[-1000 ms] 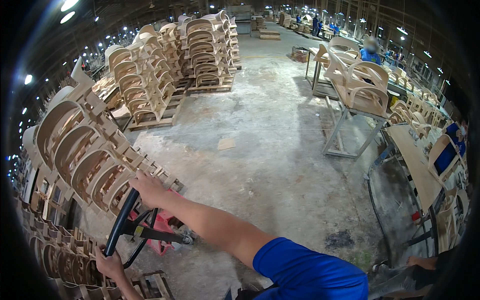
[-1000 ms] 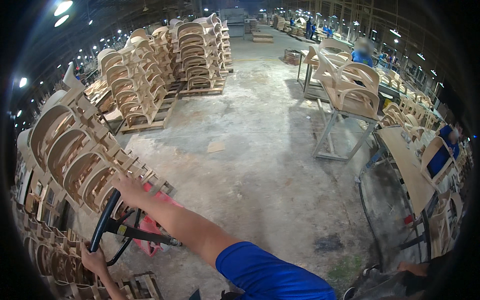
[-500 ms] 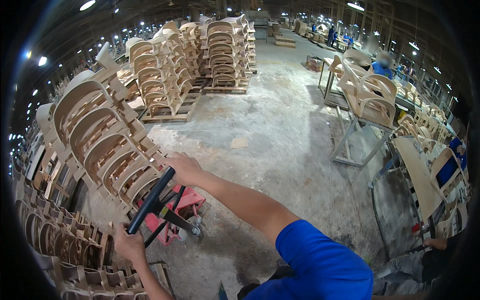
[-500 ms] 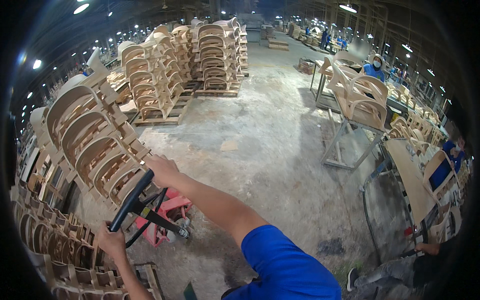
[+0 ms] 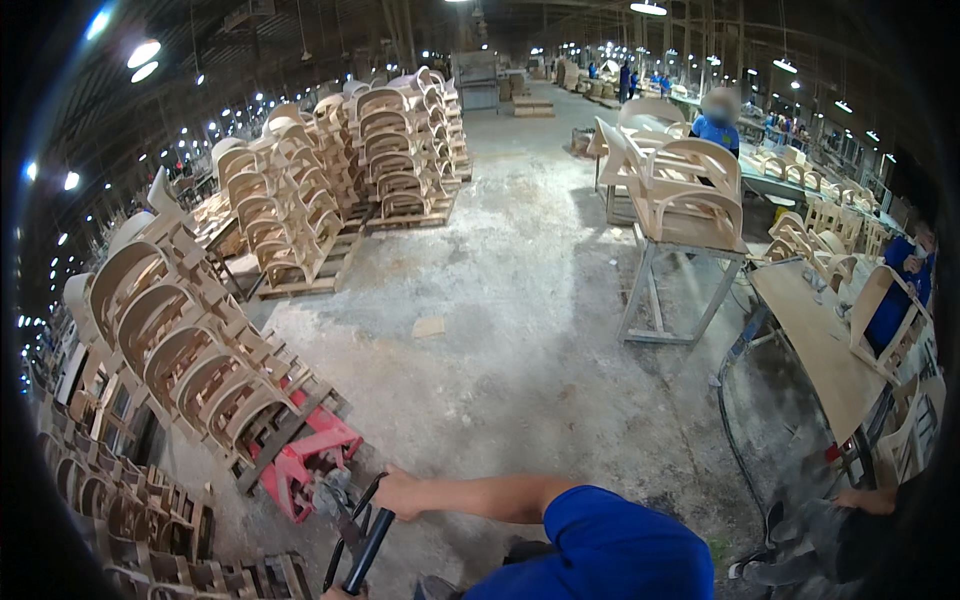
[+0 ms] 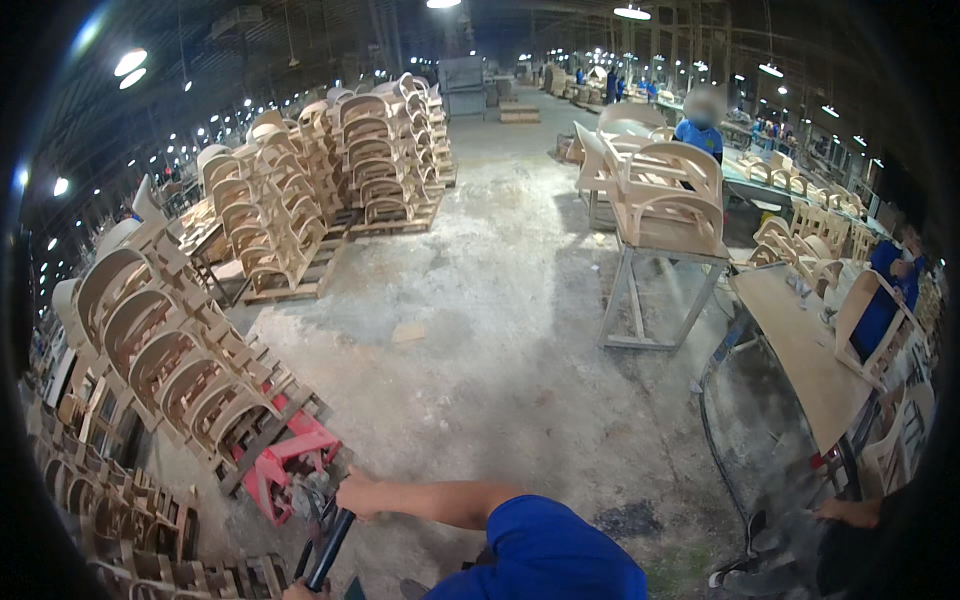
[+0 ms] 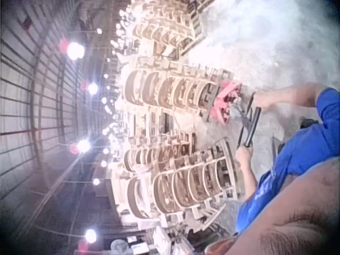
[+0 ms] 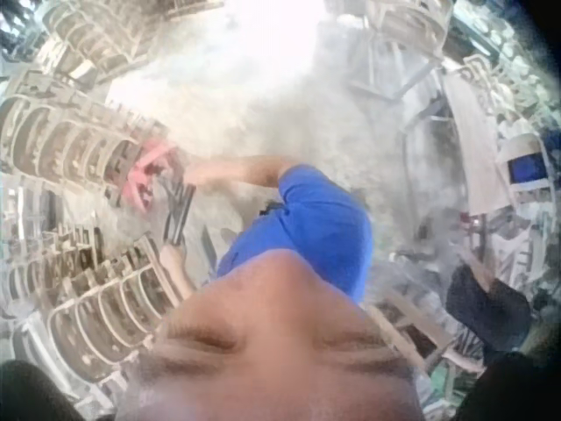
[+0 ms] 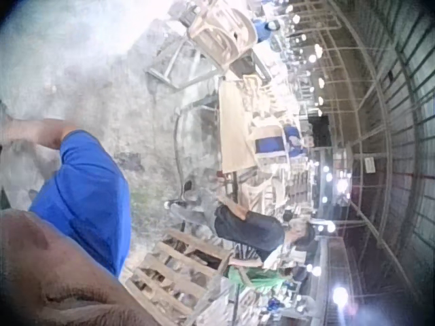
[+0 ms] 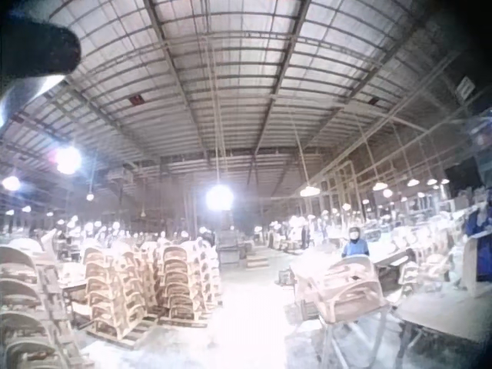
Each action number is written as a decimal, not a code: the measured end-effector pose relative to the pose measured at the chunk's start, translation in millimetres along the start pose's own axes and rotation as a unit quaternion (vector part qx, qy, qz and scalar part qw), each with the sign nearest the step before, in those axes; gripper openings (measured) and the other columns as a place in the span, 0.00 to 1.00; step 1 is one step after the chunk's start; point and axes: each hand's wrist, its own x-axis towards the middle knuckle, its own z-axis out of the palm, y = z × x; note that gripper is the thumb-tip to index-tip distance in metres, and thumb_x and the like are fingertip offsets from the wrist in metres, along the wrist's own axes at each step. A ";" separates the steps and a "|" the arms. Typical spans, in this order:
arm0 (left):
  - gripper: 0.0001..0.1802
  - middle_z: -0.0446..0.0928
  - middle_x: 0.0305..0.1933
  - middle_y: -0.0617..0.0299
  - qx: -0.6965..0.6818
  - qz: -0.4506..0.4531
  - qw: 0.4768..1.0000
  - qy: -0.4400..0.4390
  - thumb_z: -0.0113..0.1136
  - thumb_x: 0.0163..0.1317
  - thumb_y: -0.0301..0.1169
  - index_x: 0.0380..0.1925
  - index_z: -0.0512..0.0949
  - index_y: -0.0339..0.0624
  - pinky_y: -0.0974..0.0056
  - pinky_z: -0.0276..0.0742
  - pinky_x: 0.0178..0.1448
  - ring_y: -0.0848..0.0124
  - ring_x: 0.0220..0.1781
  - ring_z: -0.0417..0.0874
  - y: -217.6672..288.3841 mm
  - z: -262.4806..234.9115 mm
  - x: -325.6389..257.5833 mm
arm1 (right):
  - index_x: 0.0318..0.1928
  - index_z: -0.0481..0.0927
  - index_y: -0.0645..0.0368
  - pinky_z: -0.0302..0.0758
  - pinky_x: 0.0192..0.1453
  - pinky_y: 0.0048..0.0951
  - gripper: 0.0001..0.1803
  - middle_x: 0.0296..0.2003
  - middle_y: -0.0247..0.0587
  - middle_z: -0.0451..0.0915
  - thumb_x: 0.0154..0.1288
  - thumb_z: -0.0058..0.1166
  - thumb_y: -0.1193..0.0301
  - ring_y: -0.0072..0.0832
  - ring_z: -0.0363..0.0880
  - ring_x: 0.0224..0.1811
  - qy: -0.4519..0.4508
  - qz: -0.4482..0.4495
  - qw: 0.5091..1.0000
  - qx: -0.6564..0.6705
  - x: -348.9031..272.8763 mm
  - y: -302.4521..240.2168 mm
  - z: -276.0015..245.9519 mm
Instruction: The person uses a manual pallet jack to transport stacks of unfinished wooden chair frames across a factory floor. They then pick up individual chair frames and place them onto a conveyor or workbench for further processing.
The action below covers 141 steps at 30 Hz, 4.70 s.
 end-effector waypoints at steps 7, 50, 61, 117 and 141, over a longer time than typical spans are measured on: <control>0.33 0.86 0.31 0.41 0.016 0.001 1.000 -0.023 0.62 0.64 0.63 0.31 0.88 0.39 0.43 0.86 0.44 0.42 0.38 0.90 68.1 69.4 -66.2 | 0.37 0.89 0.50 0.68 0.63 0.60 0.09 0.40 0.39 0.89 0.53 0.68 0.67 0.40 0.85 0.53 -0.083 -0.010 0.996 0.009 -77.3 12.6 77.1; 0.29 0.85 0.37 0.44 -0.215 -0.056 0.940 -0.260 0.68 0.58 0.53 0.43 0.86 0.35 0.48 0.79 0.48 0.50 0.41 0.86 887.7 -1.8 703.0 | 0.58 0.80 0.58 0.77 0.63 0.51 0.28 0.52 0.57 0.84 0.58 0.67 0.62 0.54 0.80 0.62 -0.147 -0.160 0.940 0.263 -17.6 984.8 -59.2; 0.25 0.84 0.33 0.47 -0.236 -0.052 0.937 -0.254 0.69 0.56 0.47 0.42 0.85 0.35 0.49 0.78 0.42 0.52 0.36 0.85 1089.7 45.6 944.8 | 0.50 0.85 0.59 0.80 0.54 0.52 0.21 0.48 0.57 0.87 0.66 0.61 0.55 0.55 0.85 0.52 -0.081 0.338 0.852 0.392 -134.9 1363.8 -20.0; 0.30 0.88 0.36 0.52 -0.310 -0.578 0.751 -0.081 0.66 0.58 0.66 0.40 0.86 0.51 0.48 0.83 0.49 0.50 0.44 0.90 1470.1 -46.8 1060.7 | 0.31 0.85 0.51 0.80 0.46 0.47 0.08 0.31 0.46 0.86 0.50 0.65 0.64 0.46 0.87 0.38 -0.127 -0.626 0.766 -0.065 186.8 1614.7 -350.8; 0.05 0.85 0.29 0.54 -0.017 -0.785 0.618 0.046 0.70 0.46 0.35 0.24 0.87 0.50 0.48 0.74 0.48 0.53 0.37 0.87 1529.4 -59.3 1120.7 | 0.79 0.56 0.63 0.73 0.73 0.45 0.61 0.76 0.57 0.61 0.54 0.73 0.47 0.53 0.70 0.73 -0.426 -0.701 0.564 -0.094 201.3 1583.3 -362.2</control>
